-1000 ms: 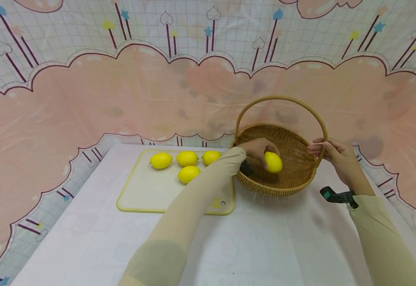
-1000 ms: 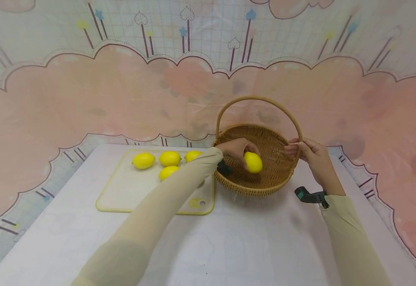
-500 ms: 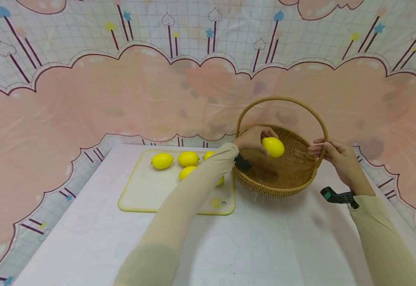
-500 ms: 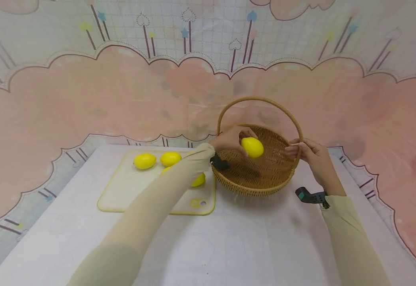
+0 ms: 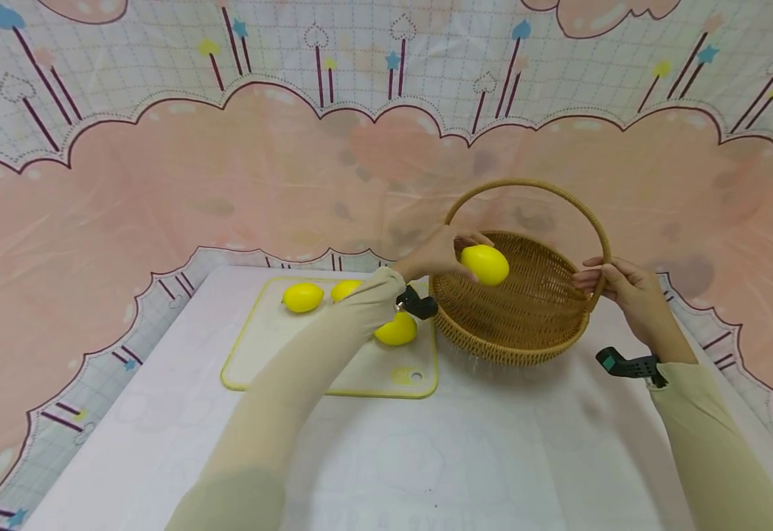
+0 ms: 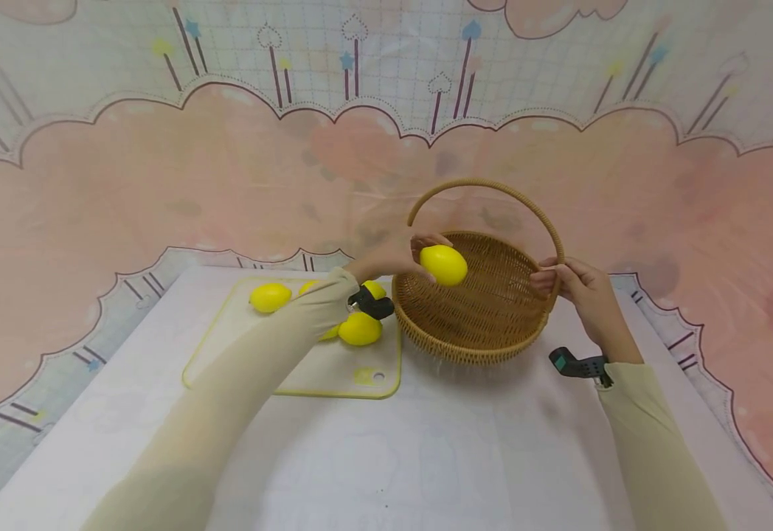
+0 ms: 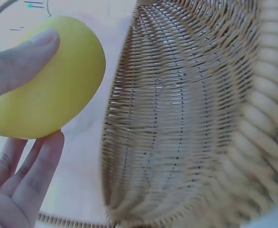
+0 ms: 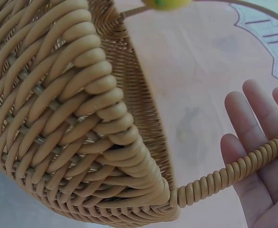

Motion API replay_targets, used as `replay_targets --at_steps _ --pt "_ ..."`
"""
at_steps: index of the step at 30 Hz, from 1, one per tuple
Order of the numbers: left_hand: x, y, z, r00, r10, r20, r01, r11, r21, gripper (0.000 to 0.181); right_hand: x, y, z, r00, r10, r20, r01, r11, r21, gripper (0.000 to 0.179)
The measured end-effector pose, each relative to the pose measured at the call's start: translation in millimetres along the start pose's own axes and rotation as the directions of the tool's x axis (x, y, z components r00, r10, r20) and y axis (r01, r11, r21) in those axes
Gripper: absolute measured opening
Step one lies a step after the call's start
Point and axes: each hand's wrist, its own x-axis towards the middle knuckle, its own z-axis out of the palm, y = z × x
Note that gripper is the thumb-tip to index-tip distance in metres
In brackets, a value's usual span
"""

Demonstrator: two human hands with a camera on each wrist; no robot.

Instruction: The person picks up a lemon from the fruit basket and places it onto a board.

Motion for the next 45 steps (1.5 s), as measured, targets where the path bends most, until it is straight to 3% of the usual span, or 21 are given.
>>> replay_targets --at_steps 4,9,15,22,29,37,45 --pt "-20.5 -3.6 -10.0 1.000 0.003 -0.008 -0.004 0.999 -0.039 0.061 -0.2 -1 0 1.000 -0.004 0.008 0.003 1.000 0.014 0.024" --pt "-50.7 -11.4 -23.5 0.998 -0.040 -0.045 0.035 0.993 -0.109 0.061 -0.4 0 0 1.000 0.006 0.010 -0.006 1.000 0.018 0.024" --pt "-91.7 -25.6 -47.0 0.988 -0.100 -0.122 0.090 0.992 -0.083 0.061 0.2 0 -1 1.000 -0.010 0.027 0.009 0.999 0.038 0.024" --pt "-140.2 -51.4 -69.9 0.960 -0.150 -0.237 0.129 0.986 -0.103 0.064 0.8 -1 -2 0.996 -0.032 0.078 0.024 0.995 0.096 0.026" --pt "-181.8 -78.8 -88.3 0.921 -0.209 -0.329 0.180 0.977 -0.115 0.064 4.1 -2 -5 0.996 -0.017 0.085 0.012 0.998 0.061 0.026" --pt "-219.8 -105.2 -91.9 0.885 -0.292 -0.363 0.273 0.956 -0.103 0.066 8.2 -2 -8 0.998 0.034 0.050 -0.030 0.996 -0.086 0.028" --pt "-241.7 -128.7 -83.8 0.875 -0.349 -0.335 0.321 0.937 -0.138 0.064 12.3 0 -12 0.998 0.034 0.057 -0.029 0.995 -0.095 0.028"
